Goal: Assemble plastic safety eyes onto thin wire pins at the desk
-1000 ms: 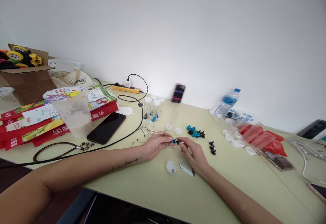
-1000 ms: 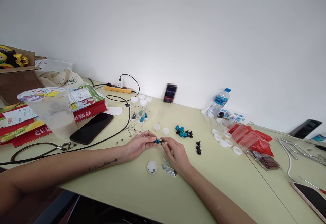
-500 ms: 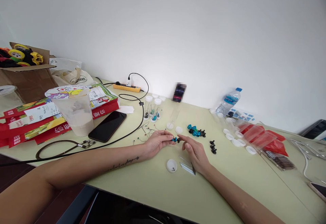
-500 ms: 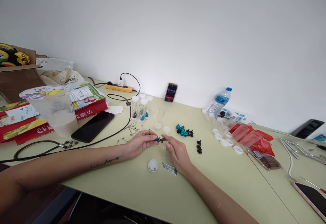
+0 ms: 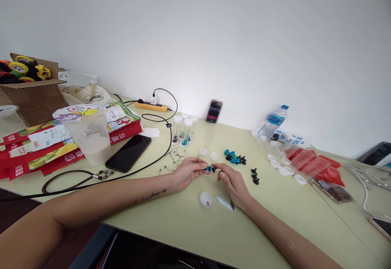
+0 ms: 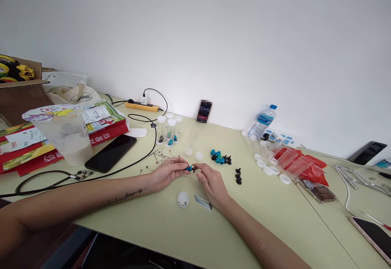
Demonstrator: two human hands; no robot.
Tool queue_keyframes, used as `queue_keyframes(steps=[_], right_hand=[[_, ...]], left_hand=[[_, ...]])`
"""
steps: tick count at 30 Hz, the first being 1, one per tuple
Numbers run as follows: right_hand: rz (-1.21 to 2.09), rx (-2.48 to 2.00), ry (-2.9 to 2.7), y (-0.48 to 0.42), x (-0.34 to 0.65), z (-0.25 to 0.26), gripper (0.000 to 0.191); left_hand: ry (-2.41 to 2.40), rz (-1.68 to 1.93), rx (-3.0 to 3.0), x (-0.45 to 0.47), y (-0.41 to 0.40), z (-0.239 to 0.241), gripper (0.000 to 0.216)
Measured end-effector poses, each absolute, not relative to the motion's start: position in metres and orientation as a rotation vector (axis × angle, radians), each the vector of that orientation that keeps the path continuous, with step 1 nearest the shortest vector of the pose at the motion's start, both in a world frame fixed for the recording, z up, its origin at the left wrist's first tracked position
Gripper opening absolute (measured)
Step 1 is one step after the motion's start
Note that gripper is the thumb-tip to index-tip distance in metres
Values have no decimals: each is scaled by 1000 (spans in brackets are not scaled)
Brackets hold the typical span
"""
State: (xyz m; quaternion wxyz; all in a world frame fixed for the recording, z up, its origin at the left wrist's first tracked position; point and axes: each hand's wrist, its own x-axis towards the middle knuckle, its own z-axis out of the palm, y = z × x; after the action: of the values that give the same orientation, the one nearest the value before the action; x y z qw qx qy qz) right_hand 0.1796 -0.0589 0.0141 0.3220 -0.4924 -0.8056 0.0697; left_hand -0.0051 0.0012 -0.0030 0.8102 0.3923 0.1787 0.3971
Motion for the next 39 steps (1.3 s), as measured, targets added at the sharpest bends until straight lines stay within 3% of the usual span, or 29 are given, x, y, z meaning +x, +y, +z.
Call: queue_keyframes(steps=[7, 30, 39], right_hand=[[226, -1362, -2097, -60, 177, 18, 30], [268, -1299, -2123, -56, 184, 10, 51], [291, -1444, -2104, -59, 174, 18, 26]], left_hand=[[386, 844, 835, -6, 1, -2, 21], [394, 850, 844, -5, 0, -1, 22], [371, 847, 856, -4, 1, -4, 18]])
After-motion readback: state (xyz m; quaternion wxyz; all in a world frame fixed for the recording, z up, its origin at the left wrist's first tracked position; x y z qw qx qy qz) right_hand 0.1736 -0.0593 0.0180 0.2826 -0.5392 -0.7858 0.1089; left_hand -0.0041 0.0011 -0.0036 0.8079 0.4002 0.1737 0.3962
